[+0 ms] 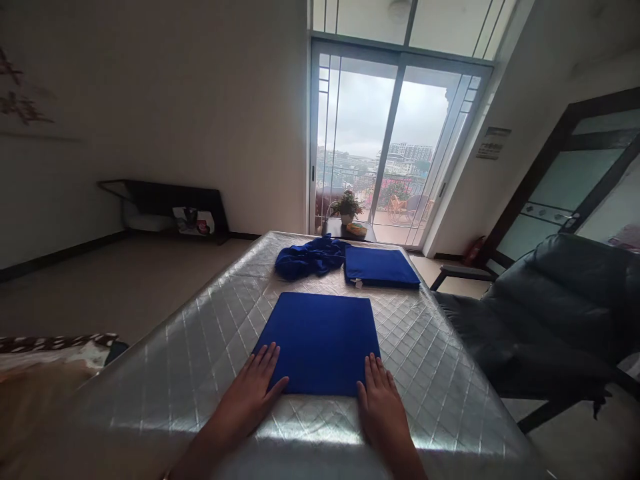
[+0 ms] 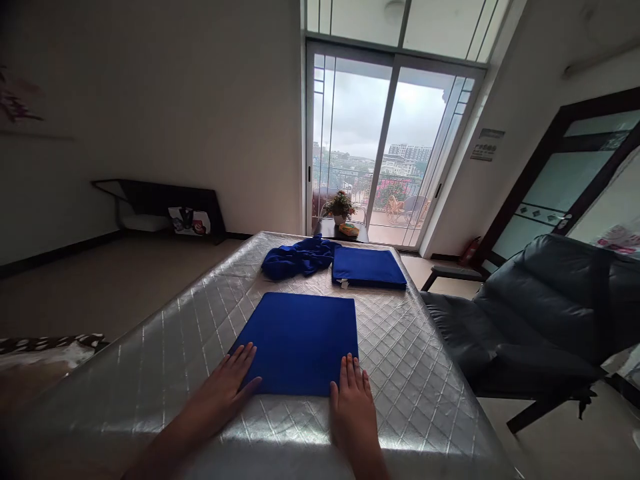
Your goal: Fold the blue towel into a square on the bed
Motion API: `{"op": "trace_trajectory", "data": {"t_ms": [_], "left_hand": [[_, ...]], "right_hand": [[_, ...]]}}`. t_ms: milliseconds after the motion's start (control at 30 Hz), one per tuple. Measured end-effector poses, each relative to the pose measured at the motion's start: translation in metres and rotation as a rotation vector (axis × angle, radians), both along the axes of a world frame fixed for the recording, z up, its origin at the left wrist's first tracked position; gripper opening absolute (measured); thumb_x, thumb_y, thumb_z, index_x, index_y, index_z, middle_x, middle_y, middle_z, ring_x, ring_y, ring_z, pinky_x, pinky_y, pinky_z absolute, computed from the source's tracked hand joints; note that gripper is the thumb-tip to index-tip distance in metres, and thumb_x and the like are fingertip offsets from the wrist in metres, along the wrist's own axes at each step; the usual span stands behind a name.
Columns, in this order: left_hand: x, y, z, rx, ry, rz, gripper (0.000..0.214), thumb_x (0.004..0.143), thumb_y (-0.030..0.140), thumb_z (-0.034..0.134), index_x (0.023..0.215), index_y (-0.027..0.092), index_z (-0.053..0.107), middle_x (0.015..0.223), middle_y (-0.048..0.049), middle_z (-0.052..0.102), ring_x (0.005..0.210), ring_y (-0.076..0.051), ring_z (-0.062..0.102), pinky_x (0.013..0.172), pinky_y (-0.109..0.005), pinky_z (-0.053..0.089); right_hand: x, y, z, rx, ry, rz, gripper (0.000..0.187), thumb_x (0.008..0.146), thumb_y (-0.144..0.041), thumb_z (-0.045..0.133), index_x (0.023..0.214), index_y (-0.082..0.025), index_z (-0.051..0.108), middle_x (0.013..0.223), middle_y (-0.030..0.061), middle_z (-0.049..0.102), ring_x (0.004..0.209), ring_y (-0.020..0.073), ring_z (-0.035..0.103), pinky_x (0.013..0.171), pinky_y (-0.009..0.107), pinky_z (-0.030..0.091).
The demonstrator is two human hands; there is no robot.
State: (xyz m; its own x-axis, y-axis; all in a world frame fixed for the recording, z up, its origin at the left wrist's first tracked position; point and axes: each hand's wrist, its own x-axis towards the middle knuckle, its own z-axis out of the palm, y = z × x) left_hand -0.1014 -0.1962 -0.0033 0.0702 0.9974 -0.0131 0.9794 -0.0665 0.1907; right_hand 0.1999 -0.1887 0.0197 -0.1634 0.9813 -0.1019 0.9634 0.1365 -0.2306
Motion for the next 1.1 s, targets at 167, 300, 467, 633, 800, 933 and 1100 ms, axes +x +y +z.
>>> {"op": "trace_trajectory", "data": {"t_ms": [167, 300, 467, 633, 800, 933, 1100], "left_hand": [[0.001, -0.002, -0.004, 0.058, -0.001, 0.03, 0.073, 0.093, 0.064, 0.031, 0.153, 0.023, 0.02, 0.159, -0.003, 0.02, 0.147, -0.025, 0.018, 0.12, -0.048, 0.021], [0.002, -0.001, -0.004, 0.072, -0.018, 0.028, 0.075, 0.091, 0.067, 0.032, 0.153, 0.025, 0.023, 0.159, -0.0023, 0.023, 0.147, -0.025, 0.021, 0.12, -0.048, 0.023], [0.003, -0.002, -0.001, 0.054, -0.013, 0.03, 0.079, 0.09, 0.069, 0.031, 0.152, 0.021, 0.027, 0.159, -0.0038, 0.02, 0.147, -0.025, 0.019, 0.121, -0.046, 0.018], [0.004, -0.003, 0.003, 0.053, -0.028, 0.026, 0.08, 0.09, 0.069, 0.031, 0.152, 0.019, 0.028, 0.159, -0.0048, 0.02, 0.147, -0.026, 0.02, 0.121, -0.047, 0.019], [0.006, -0.003, 0.008, 0.032, -0.008, 0.023, 0.08, 0.09, 0.068, 0.032, 0.151, 0.017, 0.029, 0.159, -0.0061, 0.019, 0.147, -0.026, 0.02, 0.121, -0.046, 0.018], [0.006, -0.004, 0.01, 0.013, -0.01, 0.028, 0.082, 0.09, 0.069, 0.031, 0.152, 0.015, 0.026, 0.159, -0.0068, 0.017, 0.147, -0.026, 0.019, 0.121, -0.048, 0.019], [0.006, -0.005, 0.01, 0.019, -0.012, 0.024, 0.083, 0.091, 0.069, 0.029, 0.152, 0.014, 0.023, 0.159, -0.0071, 0.017, 0.148, -0.025, 0.019, 0.121, -0.048, 0.02]], "right_hand": [[0.0, 0.0, -0.001, 0.016, -0.012, -0.002, 0.058, 0.099, -0.035, 0.022, 0.153, -0.012, 0.019, 0.159, 0.0027, 0.011, 0.148, 0.0168, 0.007, 0.121, 0.039, 0.012], [-0.001, 0.0, 0.001, 0.014, -0.033, -0.005, 0.059, 0.099, -0.036, 0.021, 0.153, -0.011, 0.019, 0.159, 0.0034, 0.012, 0.148, 0.0167, 0.009, 0.121, 0.039, 0.014], [-0.001, 0.0, 0.004, -0.008, -0.082, 0.003, 0.06, 0.098, -0.036, 0.023, 0.152, -0.01, 0.022, 0.159, 0.0041, 0.015, 0.148, 0.0183, 0.013, 0.12, 0.038, 0.016], [-0.002, 0.013, 0.018, -0.042, -0.135, 0.038, 0.06, 0.099, -0.039, 0.023, 0.15, -0.01, 0.029, 0.157, 0.0077, 0.024, 0.146, 0.0221, 0.021, 0.119, 0.04, 0.016], [-0.009, 0.043, 0.03, 0.021, -0.135, 0.079, 0.06, 0.1, -0.038, 0.02, 0.151, -0.008, 0.025, 0.158, 0.0084, 0.021, 0.147, 0.0217, 0.017, 0.119, 0.039, 0.014], [-0.01, 0.064, 0.018, 0.075, -0.096, 0.052, 0.062, 0.1, -0.041, 0.02, 0.152, -0.007, 0.023, 0.16, 0.0083, 0.018, 0.148, 0.0212, 0.011, 0.12, 0.038, 0.011], [-0.006, 0.07, -0.003, 0.094, -0.042, 0.016, 0.062, 0.1, -0.041, 0.019, 0.153, -0.008, 0.021, 0.16, 0.007, 0.016, 0.148, 0.0199, 0.01, 0.12, 0.037, 0.009]]}}
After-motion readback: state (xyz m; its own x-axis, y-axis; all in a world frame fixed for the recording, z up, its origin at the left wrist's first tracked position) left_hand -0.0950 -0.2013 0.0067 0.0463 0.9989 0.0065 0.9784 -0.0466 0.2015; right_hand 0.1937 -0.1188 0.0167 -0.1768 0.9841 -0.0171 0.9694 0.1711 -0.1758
